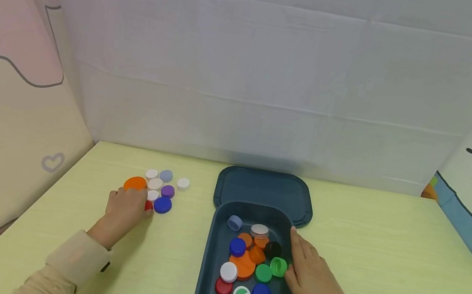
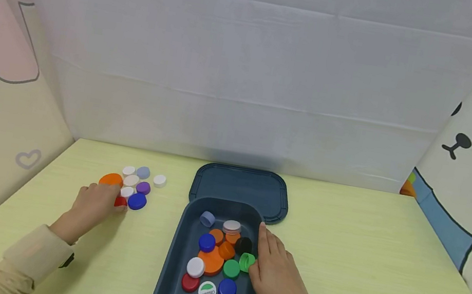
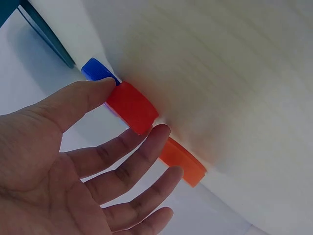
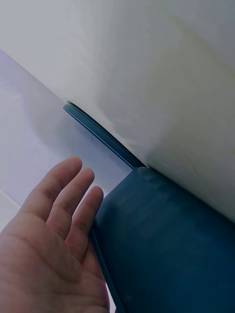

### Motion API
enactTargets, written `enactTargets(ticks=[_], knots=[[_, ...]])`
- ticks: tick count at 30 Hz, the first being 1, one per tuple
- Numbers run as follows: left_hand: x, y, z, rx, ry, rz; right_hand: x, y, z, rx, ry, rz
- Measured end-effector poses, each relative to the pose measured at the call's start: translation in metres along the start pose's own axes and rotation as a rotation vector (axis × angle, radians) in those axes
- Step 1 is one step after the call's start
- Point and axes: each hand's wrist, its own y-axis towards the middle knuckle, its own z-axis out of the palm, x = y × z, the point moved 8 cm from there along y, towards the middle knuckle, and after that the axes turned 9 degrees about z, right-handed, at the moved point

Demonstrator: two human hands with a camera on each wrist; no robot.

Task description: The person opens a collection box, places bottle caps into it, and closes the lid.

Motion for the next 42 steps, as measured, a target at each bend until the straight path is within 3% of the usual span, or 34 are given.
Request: enactTargets(ticks=[14, 19, 32, 42], knots=[[-0.007, 0.002, -0.003, 0.026, 0.017, 0.017, 0.000, 0.000, 0.000, 0.004, 0.007, 0.000], [-0.018, 0.000, -0.013, -0.009, 0.033, 0.042, 0.000, 0.001, -0.001, 0.009, 0.001, 0.009], [-0.071, -0.014, -0.054, -0.231, 0.056, 0.143, -0.001, 0.001, 0.001, 0.018, -0.001, 0.025], [-0.115, -0.026, -0.075, -0.320, 0.085, 0.223, 0.000, 0.000, 0.001, 0.013, 0.006, 0.016]])
